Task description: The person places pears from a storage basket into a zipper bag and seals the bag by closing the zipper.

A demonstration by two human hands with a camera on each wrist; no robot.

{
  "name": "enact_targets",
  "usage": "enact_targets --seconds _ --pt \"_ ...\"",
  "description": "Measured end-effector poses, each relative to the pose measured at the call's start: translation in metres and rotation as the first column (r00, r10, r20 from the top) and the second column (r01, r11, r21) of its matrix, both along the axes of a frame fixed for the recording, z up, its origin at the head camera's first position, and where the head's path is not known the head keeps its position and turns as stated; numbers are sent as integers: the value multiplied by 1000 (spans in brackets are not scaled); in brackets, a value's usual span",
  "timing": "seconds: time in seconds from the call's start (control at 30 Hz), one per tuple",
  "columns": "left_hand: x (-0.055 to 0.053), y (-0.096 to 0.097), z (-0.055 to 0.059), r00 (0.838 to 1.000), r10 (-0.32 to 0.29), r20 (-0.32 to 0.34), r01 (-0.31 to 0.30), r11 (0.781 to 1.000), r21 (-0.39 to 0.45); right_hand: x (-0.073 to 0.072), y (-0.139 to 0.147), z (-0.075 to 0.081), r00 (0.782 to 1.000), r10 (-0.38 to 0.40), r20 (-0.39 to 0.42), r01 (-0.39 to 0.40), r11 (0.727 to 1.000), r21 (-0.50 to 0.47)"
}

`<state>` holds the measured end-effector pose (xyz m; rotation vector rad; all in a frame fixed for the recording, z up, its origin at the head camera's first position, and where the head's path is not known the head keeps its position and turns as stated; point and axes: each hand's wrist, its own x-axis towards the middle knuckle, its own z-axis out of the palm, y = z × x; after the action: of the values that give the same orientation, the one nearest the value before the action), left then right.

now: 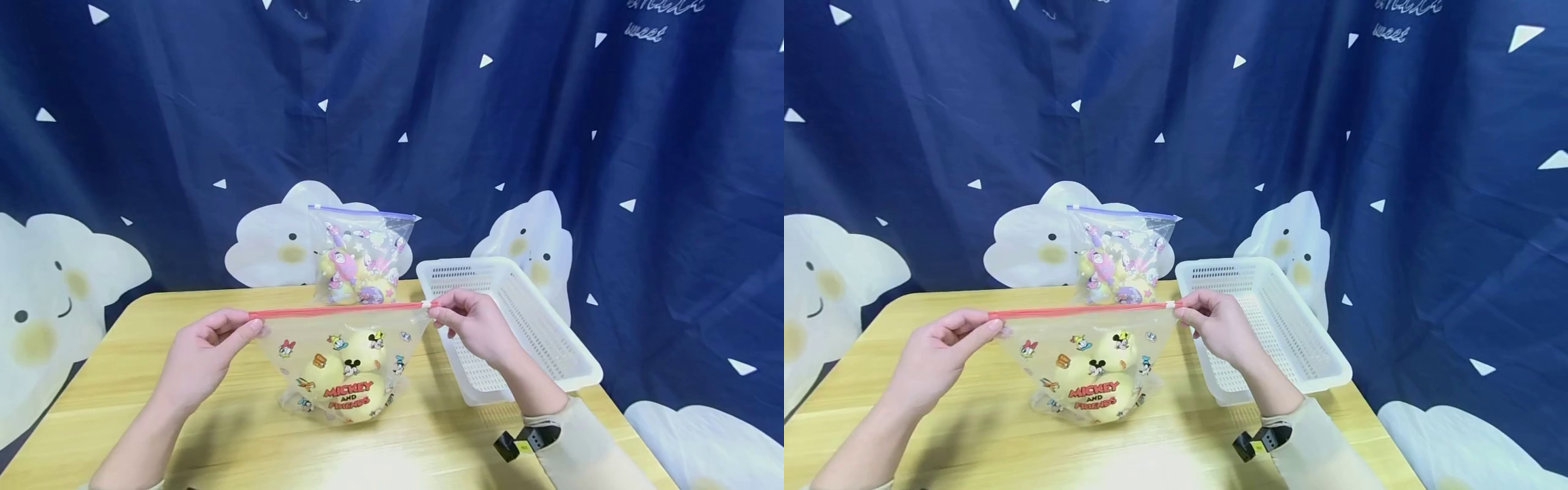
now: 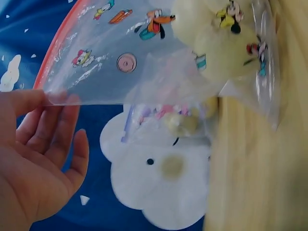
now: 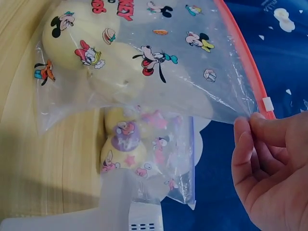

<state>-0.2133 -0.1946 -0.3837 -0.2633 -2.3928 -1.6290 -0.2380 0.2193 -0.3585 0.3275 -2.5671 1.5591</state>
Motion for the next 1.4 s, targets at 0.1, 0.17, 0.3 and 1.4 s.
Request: enact_targets --seconds 0.1,0.17,0.3,1.4 --pt "-2 5 7 999 10 -44 -13 997 -71 0 -2 -1 1000 1 -9 -1 1000 -2" --pt "-3 15 15 992 20 -125 -35 992 -119 -1 -3 -2 1000 1 -19 -1 1000 1" --pt "-8 53 35 931 -27 -365 -58 974 -219 -2 -5 -2 1000 6 -27 -7 1000 -6" --pt "-41 184 53 919 -296 -259 102 816 -569 1 -11 2 998 -60 -23 62 994 85"
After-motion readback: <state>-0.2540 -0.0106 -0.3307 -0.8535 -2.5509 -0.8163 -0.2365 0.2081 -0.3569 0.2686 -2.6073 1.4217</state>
